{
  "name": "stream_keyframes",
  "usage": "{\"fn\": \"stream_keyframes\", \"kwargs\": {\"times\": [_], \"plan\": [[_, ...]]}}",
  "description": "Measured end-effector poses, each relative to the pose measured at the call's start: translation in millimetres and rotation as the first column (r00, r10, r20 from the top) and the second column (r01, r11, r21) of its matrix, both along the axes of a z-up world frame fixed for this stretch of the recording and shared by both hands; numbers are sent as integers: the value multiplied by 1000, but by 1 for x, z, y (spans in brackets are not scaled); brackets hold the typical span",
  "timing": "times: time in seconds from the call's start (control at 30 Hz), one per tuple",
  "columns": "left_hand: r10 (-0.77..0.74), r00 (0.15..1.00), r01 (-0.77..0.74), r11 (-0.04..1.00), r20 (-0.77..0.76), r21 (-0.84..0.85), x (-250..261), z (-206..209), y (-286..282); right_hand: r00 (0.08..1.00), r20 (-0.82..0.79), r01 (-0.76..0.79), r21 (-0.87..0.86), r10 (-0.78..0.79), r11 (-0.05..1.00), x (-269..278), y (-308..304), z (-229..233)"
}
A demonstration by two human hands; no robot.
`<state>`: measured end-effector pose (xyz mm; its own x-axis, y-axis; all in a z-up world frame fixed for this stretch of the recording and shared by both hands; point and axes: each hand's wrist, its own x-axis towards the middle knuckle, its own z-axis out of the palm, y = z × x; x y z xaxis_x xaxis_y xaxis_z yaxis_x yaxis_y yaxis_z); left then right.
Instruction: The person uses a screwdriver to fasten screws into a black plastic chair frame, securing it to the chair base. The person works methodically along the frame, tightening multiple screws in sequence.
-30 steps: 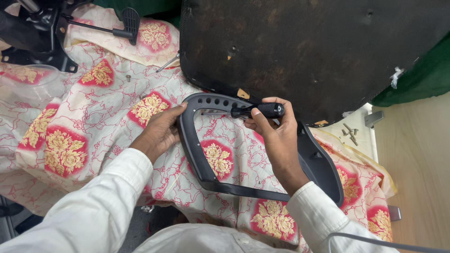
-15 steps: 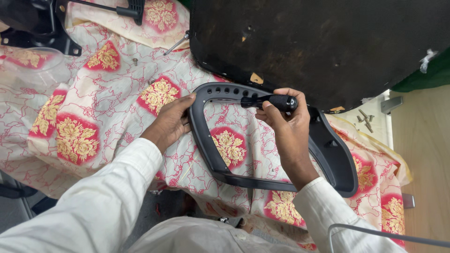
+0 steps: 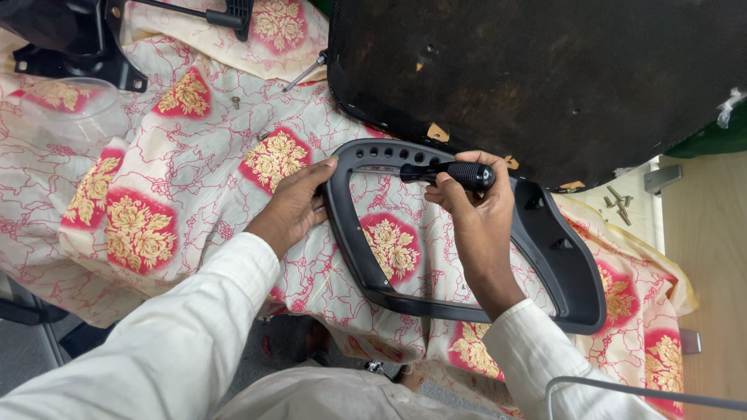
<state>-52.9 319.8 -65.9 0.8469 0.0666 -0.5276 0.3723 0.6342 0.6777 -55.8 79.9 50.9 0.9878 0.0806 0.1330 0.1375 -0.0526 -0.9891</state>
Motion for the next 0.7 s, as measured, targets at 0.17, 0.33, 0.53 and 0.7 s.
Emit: {"fn": "stream_keyframes", "kwargs": {"times": [0.17, 0.33, 0.53, 0.7], "plan": [[-6, 1000, 6, 1000, 7, -8, 0, -1, 0, 1000, 9, 8, -1, -8, 1000, -1, 0, -2], [-2, 1000, 2, 1000, 17, -7, -1, -2, 0, 1000, 5, 16, 2, -16, 1000, -1, 0, -3], [-4, 1000, 4, 1000, 4, 7, 1, -4, 0, 992, 103, -72, -45, 77, 996, -2, 0, 1], [-5, 1000, 5, 1000, 3, 7, 1, -3, -1, 977, 142, -139, -152, 160, 979, -2, 4, 11]]}}
